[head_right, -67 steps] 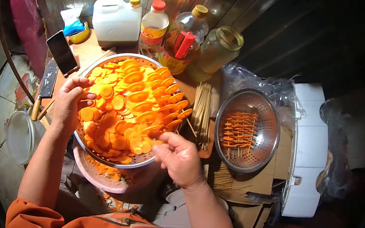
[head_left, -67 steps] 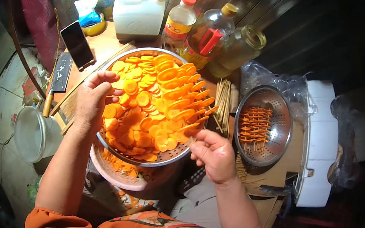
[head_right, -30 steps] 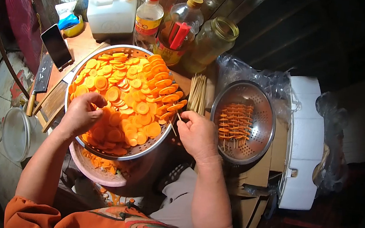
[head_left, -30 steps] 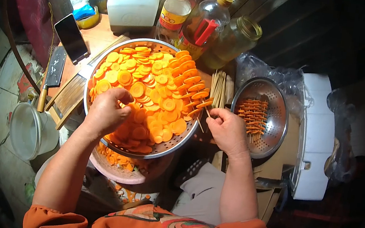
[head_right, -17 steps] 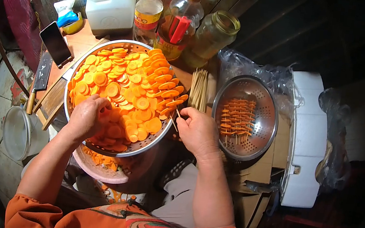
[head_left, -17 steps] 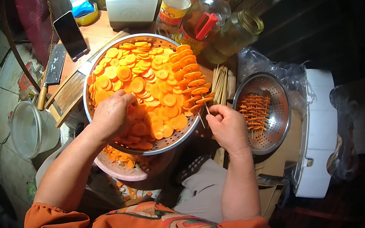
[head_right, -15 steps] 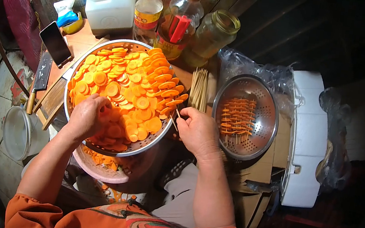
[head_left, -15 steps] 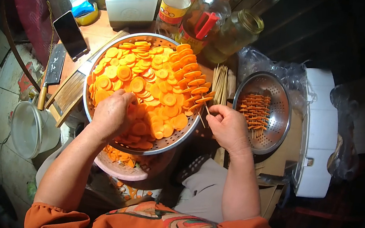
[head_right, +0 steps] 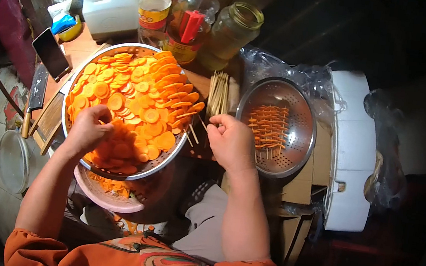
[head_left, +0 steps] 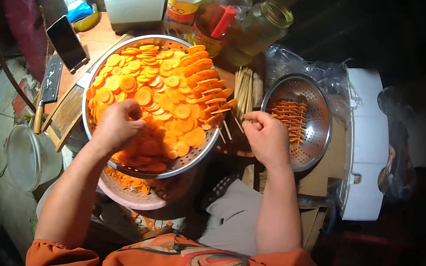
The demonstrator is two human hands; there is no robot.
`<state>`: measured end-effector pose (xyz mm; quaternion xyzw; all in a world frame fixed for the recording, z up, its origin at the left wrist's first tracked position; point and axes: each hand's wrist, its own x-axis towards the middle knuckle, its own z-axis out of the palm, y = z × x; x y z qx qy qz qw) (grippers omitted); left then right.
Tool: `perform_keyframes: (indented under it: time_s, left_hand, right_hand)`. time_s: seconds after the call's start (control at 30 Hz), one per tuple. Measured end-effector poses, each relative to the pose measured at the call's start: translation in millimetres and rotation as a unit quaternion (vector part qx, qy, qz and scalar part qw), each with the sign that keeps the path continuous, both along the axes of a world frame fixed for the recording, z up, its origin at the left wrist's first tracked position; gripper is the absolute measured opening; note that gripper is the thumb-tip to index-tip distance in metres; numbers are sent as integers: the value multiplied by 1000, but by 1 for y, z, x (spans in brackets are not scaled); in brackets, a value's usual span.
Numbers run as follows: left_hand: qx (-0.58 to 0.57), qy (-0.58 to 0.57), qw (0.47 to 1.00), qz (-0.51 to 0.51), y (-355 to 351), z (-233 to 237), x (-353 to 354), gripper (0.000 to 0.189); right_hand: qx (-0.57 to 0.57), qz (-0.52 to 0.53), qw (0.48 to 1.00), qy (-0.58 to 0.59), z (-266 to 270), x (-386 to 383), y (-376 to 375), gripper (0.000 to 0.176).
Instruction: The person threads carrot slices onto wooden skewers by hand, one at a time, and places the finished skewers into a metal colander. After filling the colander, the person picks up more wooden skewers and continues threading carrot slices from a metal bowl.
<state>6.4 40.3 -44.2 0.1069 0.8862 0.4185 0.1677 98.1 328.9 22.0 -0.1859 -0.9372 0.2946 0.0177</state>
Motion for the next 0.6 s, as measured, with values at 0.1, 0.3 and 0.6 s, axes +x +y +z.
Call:
perform_keyframes:
  time_s: [0.1,0.3,0.6]
  left_hand:
    - [181,-171,965,81,5,14,-1,10]
    - [309,-246,912,110,7,30,1,10]
    - [337,-273,895,104,-1,35,4,10]
  right_hand:
    - [-19,-52,998,-10,-16,-3,25,19]
    - [66,-77,989,-107,-68,-17,46,17]
    - [200,-91,964,-150,-106,-34,41,20]
